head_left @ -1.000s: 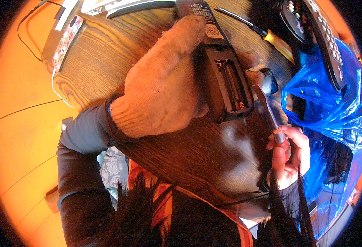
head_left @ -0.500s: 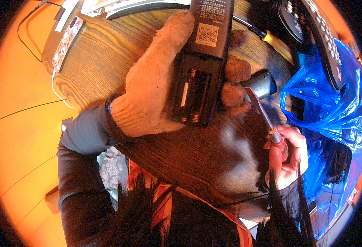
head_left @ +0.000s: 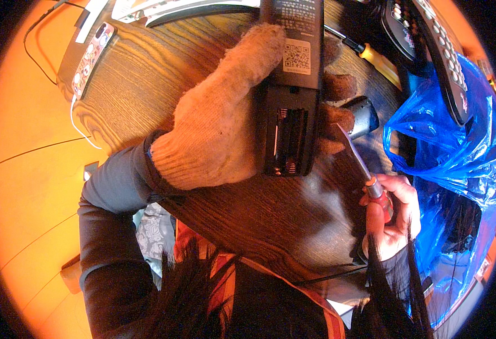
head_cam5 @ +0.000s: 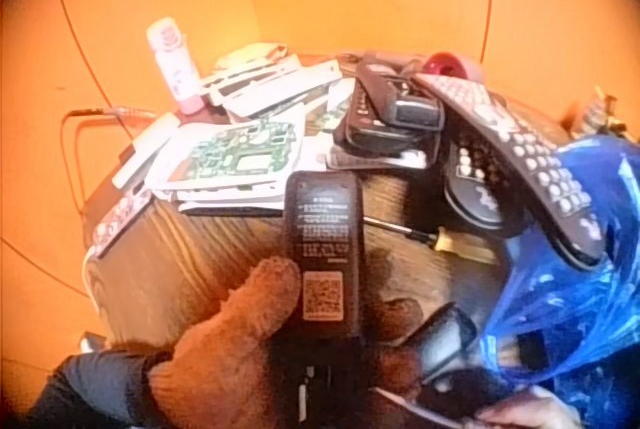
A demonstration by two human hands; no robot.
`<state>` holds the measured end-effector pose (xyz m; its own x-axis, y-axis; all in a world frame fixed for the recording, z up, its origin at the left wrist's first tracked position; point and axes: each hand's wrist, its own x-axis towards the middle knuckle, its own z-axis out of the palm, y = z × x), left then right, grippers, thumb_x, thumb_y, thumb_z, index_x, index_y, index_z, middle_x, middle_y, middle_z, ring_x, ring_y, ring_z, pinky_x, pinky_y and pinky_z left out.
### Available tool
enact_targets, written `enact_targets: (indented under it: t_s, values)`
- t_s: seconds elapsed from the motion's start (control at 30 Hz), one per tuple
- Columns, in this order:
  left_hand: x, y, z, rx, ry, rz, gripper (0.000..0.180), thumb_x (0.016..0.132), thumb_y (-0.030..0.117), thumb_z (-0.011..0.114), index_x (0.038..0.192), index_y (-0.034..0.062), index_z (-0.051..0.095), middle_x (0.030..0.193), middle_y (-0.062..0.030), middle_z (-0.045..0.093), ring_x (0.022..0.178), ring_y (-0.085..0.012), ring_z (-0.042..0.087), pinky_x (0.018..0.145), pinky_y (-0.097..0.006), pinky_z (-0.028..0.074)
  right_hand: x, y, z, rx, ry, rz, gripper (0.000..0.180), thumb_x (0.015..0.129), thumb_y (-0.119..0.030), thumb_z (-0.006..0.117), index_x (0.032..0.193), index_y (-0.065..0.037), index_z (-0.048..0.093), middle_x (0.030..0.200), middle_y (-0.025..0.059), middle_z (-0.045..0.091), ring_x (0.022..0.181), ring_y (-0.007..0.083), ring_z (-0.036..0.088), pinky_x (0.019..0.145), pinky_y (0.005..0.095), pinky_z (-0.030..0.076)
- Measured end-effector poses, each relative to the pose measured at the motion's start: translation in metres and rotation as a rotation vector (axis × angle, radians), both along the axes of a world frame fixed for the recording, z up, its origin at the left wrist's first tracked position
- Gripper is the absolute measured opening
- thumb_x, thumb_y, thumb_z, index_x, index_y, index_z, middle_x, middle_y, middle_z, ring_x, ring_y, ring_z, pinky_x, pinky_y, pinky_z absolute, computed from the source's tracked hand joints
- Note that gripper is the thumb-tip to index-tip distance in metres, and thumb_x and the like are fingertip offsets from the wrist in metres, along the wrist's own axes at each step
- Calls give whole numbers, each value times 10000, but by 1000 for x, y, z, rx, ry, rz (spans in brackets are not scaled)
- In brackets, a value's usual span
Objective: The person uses a screwdriver to pry open a remote control, removes the battery cover, and separates the casing to expose the internal circuit board. The person then places the disassembled parts on the table.
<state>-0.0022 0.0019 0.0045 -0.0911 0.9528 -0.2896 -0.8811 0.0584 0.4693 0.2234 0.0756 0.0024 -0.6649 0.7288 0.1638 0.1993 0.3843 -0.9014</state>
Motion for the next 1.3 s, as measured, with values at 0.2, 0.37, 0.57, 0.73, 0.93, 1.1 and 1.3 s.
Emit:
enact_targets:
  t_s: [0.2, 0.37, 0.57, 0.73, 0.93, 1.1, 1.3]
  values:
    - [1, 0, 0, 7, 16, 6, 688, 881, 614, 348, 1344, 106, 375, 1196, -172, 552, 951, -327, 618, 856, -504, 490, 0, 1, 1, -4, 5, 17, 263, 699, -12, 670, 948, 7, 586, 796, 128, 617, 637, 185, 554, 598, 273, 450]
    - [1, 0, 1, 30, 25, -5, 705, 880, 621, 341, 1361, 106, 349, 1195, -171, 552, 958, -319, 617, 862, -499, 489, 1, 1, 1, -7, -12, 19, 264, 696, -16, 674, 944, 6, 585, 801, 129, 619, 642, 187, 558, 601, 275, 453]
    - [4, 1, 8, -64, 141, 32, 733, 858, 668, 331, 1341, 119, 376, 1047, -120, 598, 809, -265, 637, 751, -456, 525, 1, -1, 1, -17, -15, 2, 258, 700, -30, 681, 936, 3, 584, 811, 134, 621, 654, 195, 566, 613, 282, 459]
    - [-1, -4, 18, -224, -16, -67, 782, 804, 752, 305, 1223, 117, 487, 621, 27, 412, 424, -131, 444, 390, -347, 432, 1, 0, 2, -9, -18, 12, 261, 704, -40, 685, 940, 3, 582, 815, 137, 621, 659, 197, 566, 616, 282, 459]
    - [-6, -6, 10, -110, 103, -144, 820, 822, 734, 288, 1308, 89, 423, 546, 23, 393, 351, -134, 416, 319, -313, 410, 1, 2, 0, 11, -18, 29, 272, 699, -34, 684, 946, 6, 580, 814, 138, 619, 659, 197, 565, 618, 281, 459]
    - [-12, -4, -11, 160, -86, -190, 830, 839, 712, 287, 1348, 63, 377, 535, 15, 414, 340, -155, 435, 312, -324, 427, 2, 2, 0, 6, -5, 33, 274, 691, -15, 675, 947, 7, 579, 814, 135, 617, 660, 194, 564, 617, 280, 460]
    - [-15, -6, -17, 180, -160, -203, 827, 825, 710, 344, 1312, 45, 410, 598, -12, 477, 445, -167, 511, 402, -322, 459, 1, 0, 1, 8, -10, 31, 273, 684, 8, 657, 945, -1, 576, 810, 132, 614, 662, 190, 564, 621, 278, 462]
